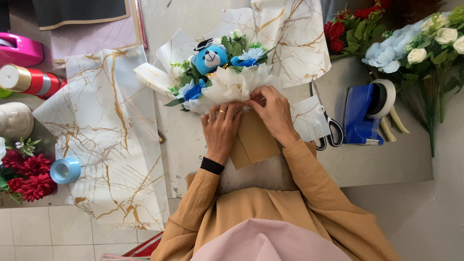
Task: The person wraps a bouquet containing a blue teddy bear and artificial flowers with white and gold patterned paper. They fold the paper around the bouquet, secure it with tape, and adjust the folds to create a neat presentation.
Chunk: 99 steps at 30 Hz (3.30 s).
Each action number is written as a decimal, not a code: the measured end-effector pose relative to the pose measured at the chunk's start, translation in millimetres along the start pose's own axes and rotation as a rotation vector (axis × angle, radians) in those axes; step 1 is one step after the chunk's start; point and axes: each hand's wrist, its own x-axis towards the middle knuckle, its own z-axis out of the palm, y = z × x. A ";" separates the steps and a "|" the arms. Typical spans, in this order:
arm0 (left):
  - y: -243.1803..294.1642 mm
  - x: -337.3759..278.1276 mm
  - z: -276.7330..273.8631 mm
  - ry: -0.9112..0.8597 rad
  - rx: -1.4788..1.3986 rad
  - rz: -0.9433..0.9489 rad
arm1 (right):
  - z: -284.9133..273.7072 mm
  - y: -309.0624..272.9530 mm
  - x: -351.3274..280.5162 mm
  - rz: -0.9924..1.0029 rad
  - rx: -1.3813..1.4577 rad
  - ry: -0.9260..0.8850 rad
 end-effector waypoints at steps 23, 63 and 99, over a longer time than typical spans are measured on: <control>-0.8 -26.3 20.7 0.069 -0.254 -0.110 | -15.1 -2.0 8.8 -0.092 0.048 -0.154; -15.3 -25.9 19.2 0.045 -0.046 0.127 | -5.3 4.4 18.7 0.034 0.052 -0.156; -27.9 -13.9 19.8 0.007 -0.080 0.135 | -3.3 6.7 14.7 -0.022 0.021 -0.101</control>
